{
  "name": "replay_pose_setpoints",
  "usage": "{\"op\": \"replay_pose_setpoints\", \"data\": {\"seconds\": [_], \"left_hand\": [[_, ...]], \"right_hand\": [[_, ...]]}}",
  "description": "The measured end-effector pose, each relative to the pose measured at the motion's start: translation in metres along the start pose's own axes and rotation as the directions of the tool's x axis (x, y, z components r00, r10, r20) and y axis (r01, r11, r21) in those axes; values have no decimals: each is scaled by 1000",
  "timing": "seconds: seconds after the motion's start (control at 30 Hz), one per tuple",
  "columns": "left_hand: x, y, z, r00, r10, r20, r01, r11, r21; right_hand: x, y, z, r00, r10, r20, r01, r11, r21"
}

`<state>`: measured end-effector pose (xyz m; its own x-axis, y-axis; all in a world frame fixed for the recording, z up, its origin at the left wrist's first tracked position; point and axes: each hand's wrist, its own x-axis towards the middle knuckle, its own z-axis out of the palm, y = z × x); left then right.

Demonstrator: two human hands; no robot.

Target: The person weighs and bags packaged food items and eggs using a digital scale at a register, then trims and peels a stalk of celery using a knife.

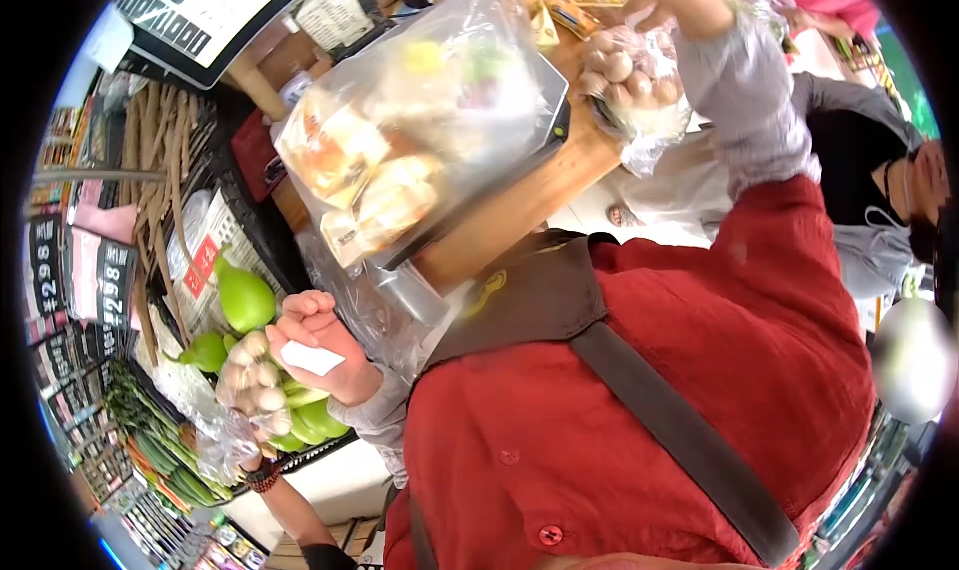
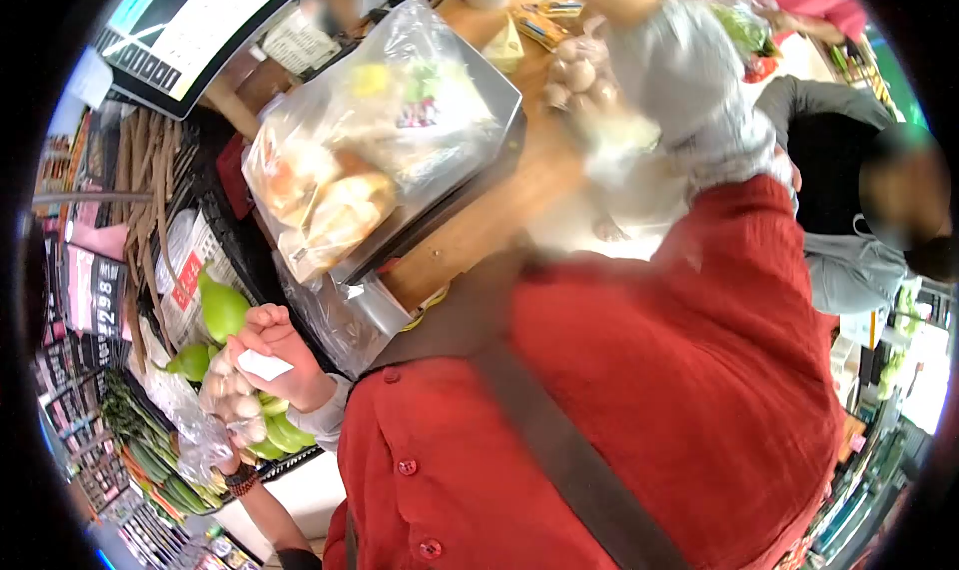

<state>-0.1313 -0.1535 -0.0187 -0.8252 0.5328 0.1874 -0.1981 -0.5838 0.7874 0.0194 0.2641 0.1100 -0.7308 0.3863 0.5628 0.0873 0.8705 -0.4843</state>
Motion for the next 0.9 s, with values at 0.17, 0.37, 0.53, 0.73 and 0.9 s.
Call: {"op": "replay_pose_setpoints", "data": {"seconds": [0.17,0.37,0.53,0.73,0.9], "left_hand": [[8,1,14,994,37,103,-64,960,272],[13,2,19,992,-23,126,-23,934,355],[16,1,14,998,-45,53,27,951,308],[11,10,-2,1000,-15,-8,17,960,278],[9,11,-18,998,2,-61,14,963,269]], "right_hand": [[-149,54,33,890,366,271,-366,929,-54],[-219,43,90,799,568,197,-512,815,-272],[-243,47,130,865,494,81,-439,826,-353],[-205,-19,87,689,486,538,-449,869,-209],[-109,-107,79,661,46,749,-548,711,440]]}}
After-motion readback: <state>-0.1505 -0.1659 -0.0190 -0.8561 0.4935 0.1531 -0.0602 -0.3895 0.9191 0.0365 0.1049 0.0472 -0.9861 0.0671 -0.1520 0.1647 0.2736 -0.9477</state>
